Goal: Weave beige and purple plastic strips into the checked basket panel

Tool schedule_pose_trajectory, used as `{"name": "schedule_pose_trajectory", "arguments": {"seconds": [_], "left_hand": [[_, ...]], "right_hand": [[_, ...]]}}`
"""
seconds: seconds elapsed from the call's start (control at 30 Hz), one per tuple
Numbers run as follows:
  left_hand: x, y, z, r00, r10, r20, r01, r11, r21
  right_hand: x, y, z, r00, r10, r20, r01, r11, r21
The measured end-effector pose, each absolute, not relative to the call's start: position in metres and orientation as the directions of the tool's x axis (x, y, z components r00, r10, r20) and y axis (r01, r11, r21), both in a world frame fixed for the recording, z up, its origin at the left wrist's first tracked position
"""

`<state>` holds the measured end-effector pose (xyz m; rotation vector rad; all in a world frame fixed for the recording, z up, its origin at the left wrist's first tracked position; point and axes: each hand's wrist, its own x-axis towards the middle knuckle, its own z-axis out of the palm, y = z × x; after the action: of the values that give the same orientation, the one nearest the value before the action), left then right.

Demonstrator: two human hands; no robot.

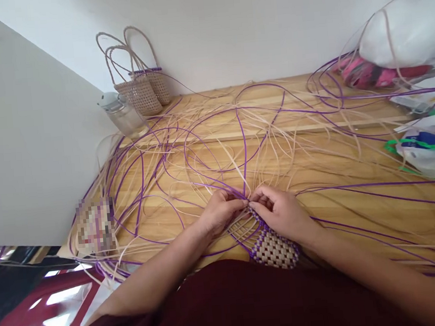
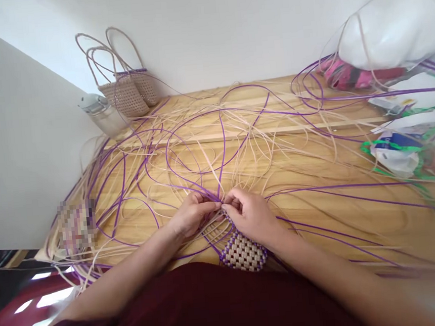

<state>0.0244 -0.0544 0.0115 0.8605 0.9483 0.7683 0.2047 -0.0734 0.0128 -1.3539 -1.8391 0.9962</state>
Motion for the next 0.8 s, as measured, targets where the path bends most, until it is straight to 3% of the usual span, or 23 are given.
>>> {"name": "schedule_pose_trajectory", "arguments": {"seconds": [0.13,0.23,0.37,0.47,0.6,0.67,0.8], "left_hand": [[0.024,-0.036,0.022,0.451,0.846,-0.285,0.089,0.275,0.957],[0.025,-0.023,0.026,0.490,0.816,-0.307,0.280,0.186,0.942],[0.026,-0.021,0.013,0.434,0.853,-0.288,0.243,0.197,0.950],[0.024,-0.022,0.003,0.476,0.806,-0.353,0.209,0.286,0.935],[0.021,-0.021,0.004,0.531,0.767,-0.360,0.085,0.374,0.923],[0.020,-0.019,0.007,0.557,0.739,-0.378,0.063,0.416,0.907],[0.021,-0.017,0.011,0.542,0.719,-0.436,0.102,0.459,0.883]], "right_hand": [[0.206,-0.067,0.006,-0.204,0.967,-0.149,0.212,-0.105,-0.972],[0.207,-0.061,0.002,-0.214,0.954,-0.208,0.127,-0.184,-0.975],[0.207,-0.057,0.001,-0.179,0.953,-0.243,0.039,-0.240,-0.970],[0.204,-0.057,0.002,-0.134,0.957,-0.256,-0.099,-0.270,-0.958],[0.203,-0.058,0.007,0.201,0.969,-0.142,-0.325,-0.071,-0.943],[0.213,-0.052,0.019,0.315,0.948,-0.048,-0.319,0.058,-0.946],[0.274,-0.022,0.083,0.299,0.947,0.115,-0.169,0.172,-0.971]]}}
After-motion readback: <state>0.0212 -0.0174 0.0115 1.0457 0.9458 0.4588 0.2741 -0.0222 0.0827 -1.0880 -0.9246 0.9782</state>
